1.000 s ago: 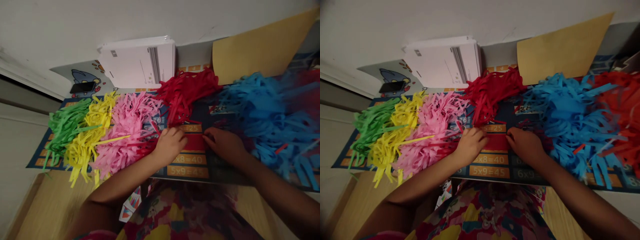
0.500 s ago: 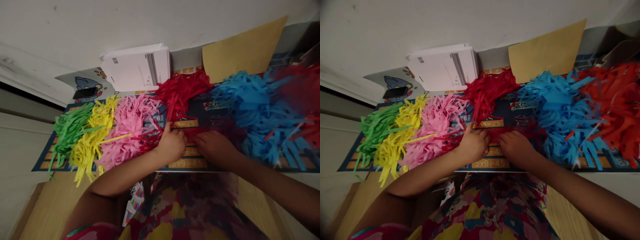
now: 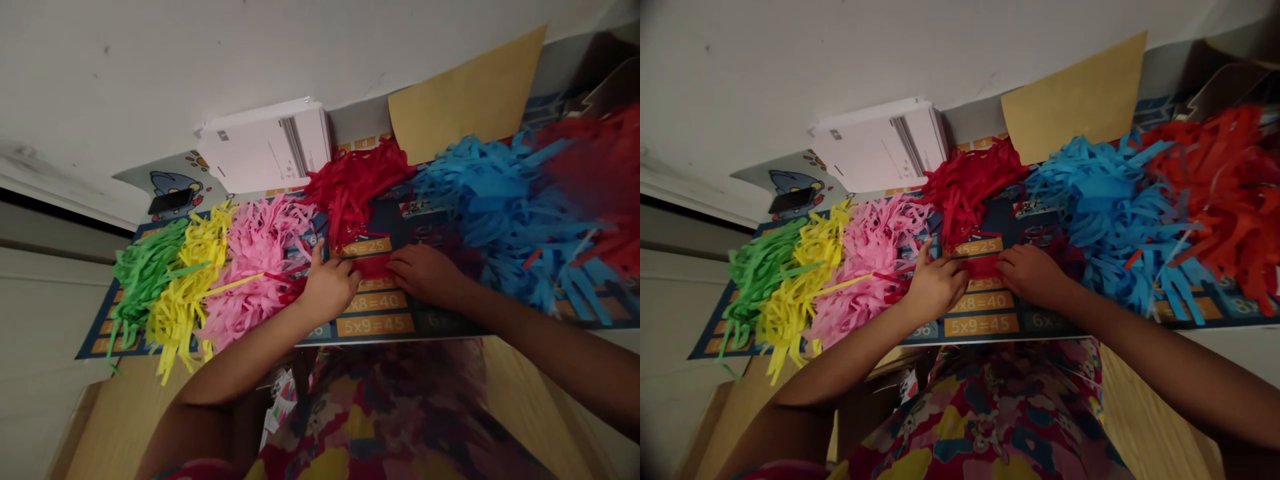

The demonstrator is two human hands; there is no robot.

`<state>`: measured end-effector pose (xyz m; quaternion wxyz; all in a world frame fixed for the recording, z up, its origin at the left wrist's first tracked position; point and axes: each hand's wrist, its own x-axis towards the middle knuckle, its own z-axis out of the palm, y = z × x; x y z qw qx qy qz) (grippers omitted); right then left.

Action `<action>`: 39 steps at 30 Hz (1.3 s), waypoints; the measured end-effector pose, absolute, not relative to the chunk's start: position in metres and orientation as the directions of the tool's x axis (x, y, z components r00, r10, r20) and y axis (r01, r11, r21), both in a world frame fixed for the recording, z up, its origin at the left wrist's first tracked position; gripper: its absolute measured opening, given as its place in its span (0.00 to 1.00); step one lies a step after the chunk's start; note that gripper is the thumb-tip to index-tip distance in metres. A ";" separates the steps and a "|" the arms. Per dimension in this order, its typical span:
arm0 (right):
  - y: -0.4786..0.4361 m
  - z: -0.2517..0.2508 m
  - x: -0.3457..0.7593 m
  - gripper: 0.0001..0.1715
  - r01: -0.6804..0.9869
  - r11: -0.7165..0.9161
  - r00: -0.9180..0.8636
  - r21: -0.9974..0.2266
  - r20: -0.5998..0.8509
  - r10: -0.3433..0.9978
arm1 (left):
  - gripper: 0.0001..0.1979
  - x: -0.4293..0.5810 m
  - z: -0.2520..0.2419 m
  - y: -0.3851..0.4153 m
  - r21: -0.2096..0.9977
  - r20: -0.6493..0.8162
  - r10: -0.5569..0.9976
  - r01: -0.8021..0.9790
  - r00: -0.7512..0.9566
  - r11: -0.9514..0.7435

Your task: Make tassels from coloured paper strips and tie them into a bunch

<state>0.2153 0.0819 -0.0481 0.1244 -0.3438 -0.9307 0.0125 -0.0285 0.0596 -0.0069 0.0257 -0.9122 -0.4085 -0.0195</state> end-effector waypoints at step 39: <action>0.119 -0.036 0.215 0.19 0.865 0.428 -0.468 -0.261 -0.112 0.877 | 0.08 -0.037 -0.014 0.087 0.149 -0.035 0.941 0.933 0.336 -0.328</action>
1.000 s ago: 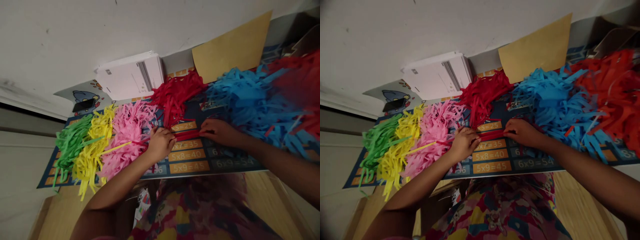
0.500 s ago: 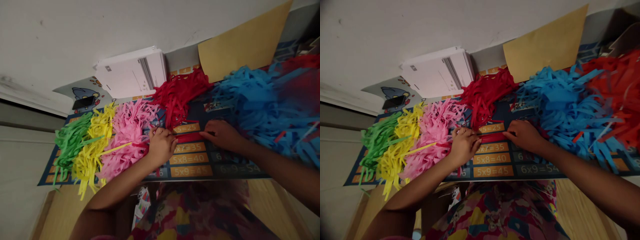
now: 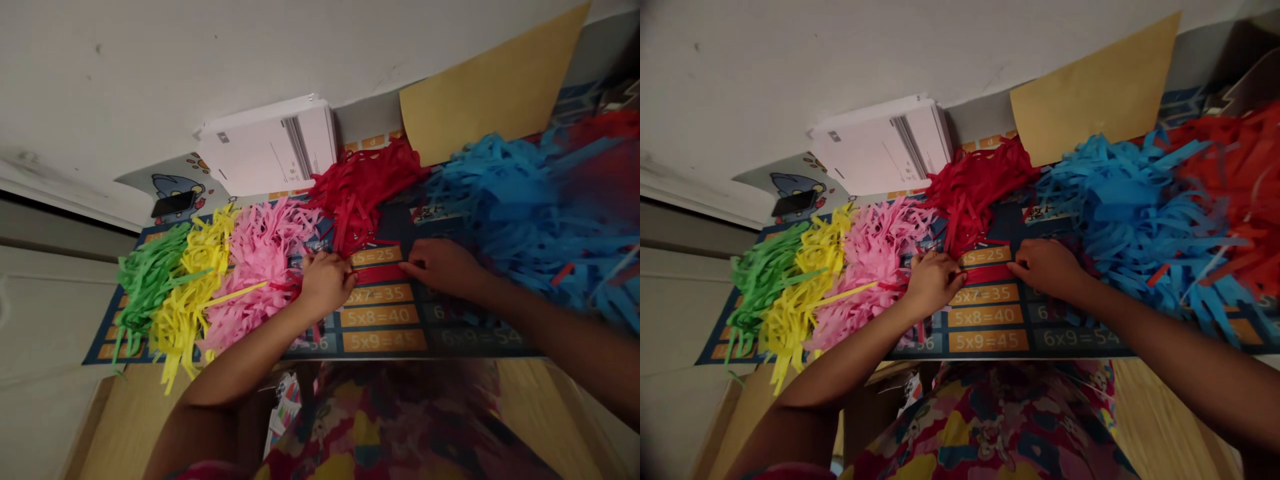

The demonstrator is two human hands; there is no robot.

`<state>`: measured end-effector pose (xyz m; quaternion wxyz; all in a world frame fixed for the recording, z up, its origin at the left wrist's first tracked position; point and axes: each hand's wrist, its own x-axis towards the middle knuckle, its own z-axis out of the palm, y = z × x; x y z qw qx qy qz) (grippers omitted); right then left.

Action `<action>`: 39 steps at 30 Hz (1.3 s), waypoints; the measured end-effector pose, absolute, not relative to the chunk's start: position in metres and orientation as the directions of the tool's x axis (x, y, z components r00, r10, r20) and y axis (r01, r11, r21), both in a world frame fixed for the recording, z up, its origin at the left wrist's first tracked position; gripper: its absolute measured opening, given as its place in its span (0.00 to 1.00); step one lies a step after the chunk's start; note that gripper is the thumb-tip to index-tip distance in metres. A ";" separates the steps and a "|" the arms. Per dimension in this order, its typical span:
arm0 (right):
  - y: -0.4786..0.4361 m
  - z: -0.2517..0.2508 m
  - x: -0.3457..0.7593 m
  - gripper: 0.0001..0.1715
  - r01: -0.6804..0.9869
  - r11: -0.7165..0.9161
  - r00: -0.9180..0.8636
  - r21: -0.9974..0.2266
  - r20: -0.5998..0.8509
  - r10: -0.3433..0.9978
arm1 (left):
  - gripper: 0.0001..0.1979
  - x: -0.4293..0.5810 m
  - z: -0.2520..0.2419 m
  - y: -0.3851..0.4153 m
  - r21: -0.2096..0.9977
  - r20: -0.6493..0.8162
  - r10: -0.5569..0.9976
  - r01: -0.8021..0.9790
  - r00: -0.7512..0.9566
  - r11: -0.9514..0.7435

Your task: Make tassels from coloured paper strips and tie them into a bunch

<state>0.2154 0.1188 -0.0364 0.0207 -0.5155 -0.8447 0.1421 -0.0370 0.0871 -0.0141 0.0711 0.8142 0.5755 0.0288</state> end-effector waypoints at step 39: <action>0.113 -0.053 0.232 0.13 0.696 0.467 -0.511 -0.545 0.081 0.856 | 0.10 -0.057 -0.030 0.071 0.362 0.179 0.901 0.825 0.396 -0.434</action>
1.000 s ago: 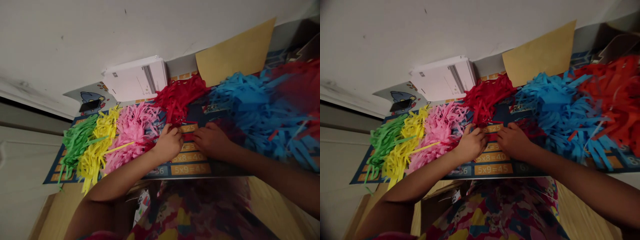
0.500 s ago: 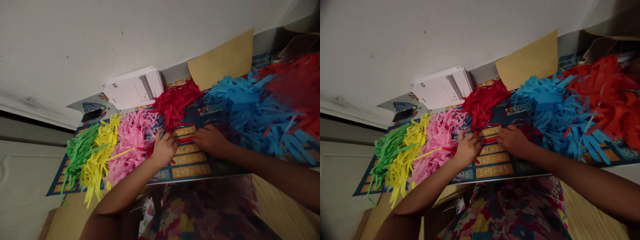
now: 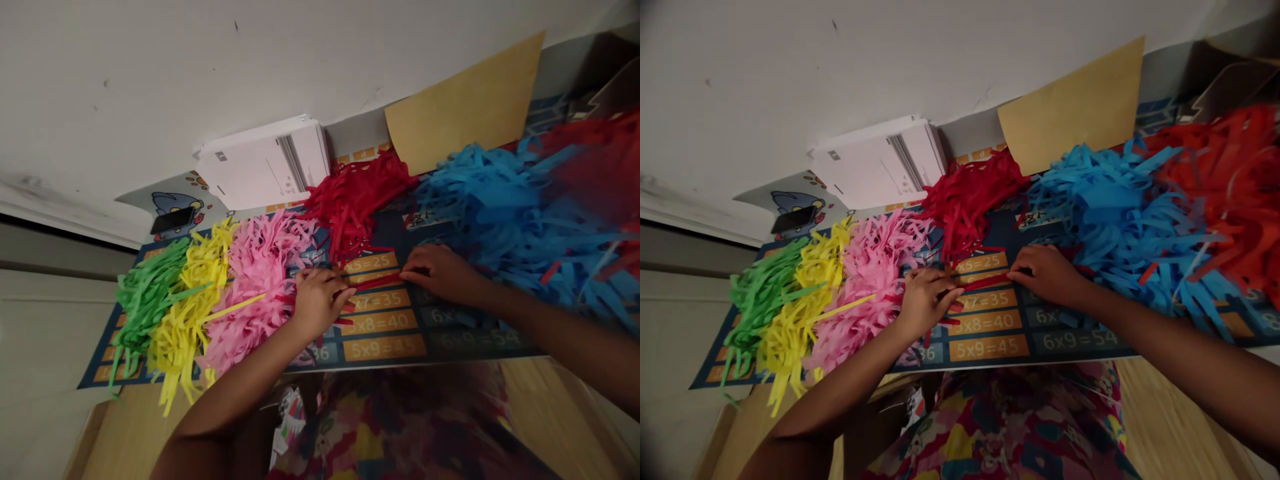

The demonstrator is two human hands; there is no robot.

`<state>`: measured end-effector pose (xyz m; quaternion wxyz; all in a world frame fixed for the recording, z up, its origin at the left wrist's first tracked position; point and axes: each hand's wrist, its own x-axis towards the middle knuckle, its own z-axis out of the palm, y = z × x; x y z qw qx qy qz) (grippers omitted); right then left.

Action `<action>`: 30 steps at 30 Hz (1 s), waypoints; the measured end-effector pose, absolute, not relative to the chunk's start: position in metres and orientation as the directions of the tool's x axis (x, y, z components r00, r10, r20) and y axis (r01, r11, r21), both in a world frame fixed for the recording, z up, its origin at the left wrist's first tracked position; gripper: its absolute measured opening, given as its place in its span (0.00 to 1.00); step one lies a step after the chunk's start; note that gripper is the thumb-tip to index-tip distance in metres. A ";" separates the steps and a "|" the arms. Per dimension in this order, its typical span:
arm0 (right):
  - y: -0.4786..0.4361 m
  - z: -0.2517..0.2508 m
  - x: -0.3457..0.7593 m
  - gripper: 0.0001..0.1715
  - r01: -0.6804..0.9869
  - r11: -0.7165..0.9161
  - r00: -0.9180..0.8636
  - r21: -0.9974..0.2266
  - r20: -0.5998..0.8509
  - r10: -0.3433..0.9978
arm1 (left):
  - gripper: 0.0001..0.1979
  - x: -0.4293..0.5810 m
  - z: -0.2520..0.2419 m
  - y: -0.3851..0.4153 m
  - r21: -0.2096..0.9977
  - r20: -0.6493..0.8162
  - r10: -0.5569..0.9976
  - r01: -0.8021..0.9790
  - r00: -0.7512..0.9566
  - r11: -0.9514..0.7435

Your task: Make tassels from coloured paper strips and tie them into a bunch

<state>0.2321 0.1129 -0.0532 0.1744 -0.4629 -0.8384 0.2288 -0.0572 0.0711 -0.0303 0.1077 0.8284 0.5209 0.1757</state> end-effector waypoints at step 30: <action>0.099 -0.040 0.192 0.09 0.678 0.735 -0.685 0.010 0.370 0.627 | 0.10 -0.018 -0.019 0.080 -0.170 0.228 0.649 0.686 0.726 -0.707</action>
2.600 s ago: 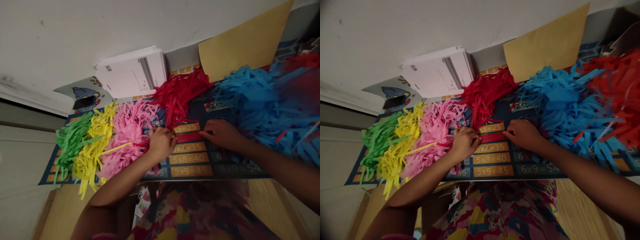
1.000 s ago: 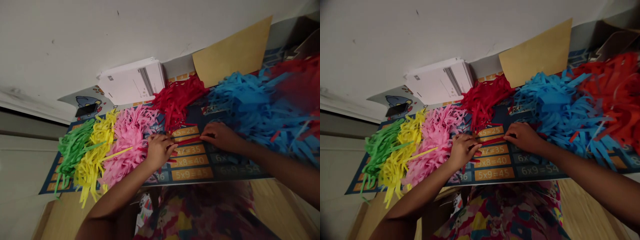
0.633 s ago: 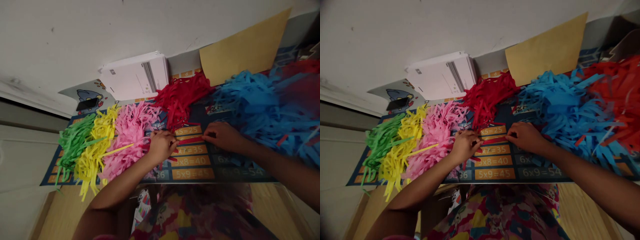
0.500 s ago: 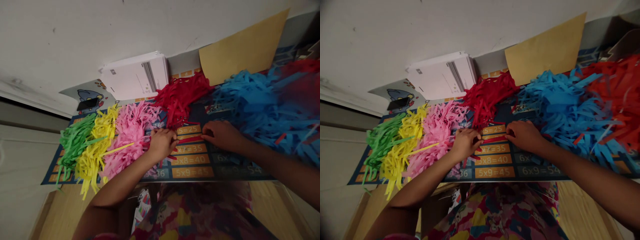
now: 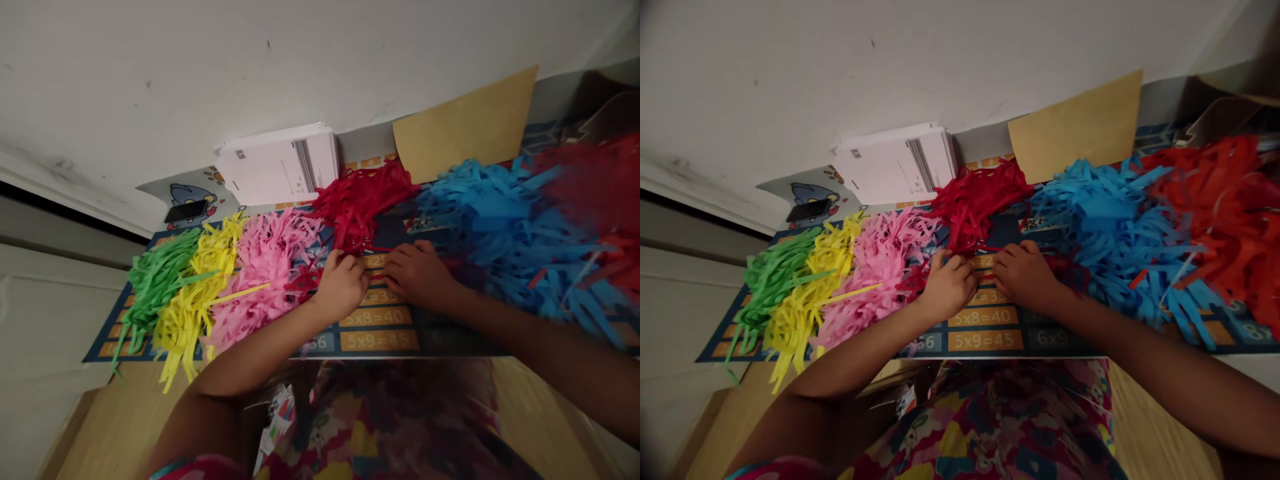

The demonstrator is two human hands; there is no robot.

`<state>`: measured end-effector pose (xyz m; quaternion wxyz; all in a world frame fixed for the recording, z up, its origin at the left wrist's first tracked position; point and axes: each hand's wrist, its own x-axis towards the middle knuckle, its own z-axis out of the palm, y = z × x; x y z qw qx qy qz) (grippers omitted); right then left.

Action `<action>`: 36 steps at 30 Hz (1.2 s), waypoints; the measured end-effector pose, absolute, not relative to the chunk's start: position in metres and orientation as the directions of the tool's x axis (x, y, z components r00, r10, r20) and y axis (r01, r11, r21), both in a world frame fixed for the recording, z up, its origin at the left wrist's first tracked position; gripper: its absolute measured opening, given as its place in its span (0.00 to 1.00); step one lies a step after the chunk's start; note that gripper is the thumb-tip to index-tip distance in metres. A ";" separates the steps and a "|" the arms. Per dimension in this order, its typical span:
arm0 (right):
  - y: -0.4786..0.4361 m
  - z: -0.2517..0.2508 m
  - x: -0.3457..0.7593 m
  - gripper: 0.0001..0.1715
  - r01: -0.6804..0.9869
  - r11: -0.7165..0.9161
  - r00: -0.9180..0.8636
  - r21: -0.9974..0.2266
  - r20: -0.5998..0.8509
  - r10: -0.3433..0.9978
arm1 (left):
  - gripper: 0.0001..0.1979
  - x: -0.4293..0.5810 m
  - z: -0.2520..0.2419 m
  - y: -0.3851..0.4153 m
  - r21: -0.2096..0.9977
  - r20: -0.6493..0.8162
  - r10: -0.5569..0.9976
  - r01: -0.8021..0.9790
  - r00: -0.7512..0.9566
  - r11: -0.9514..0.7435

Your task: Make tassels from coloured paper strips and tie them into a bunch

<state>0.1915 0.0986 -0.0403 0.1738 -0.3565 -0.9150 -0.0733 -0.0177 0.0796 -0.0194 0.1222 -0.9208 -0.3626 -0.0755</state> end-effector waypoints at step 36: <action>0.102 -0.037 0.201 0.16 0.522 0.849 -0.822 -0.079 0.220 0.526 | 0.11 -0.015 -0.034 0.072 -0.013 0.200 0.658 0.674 0.726 -0.739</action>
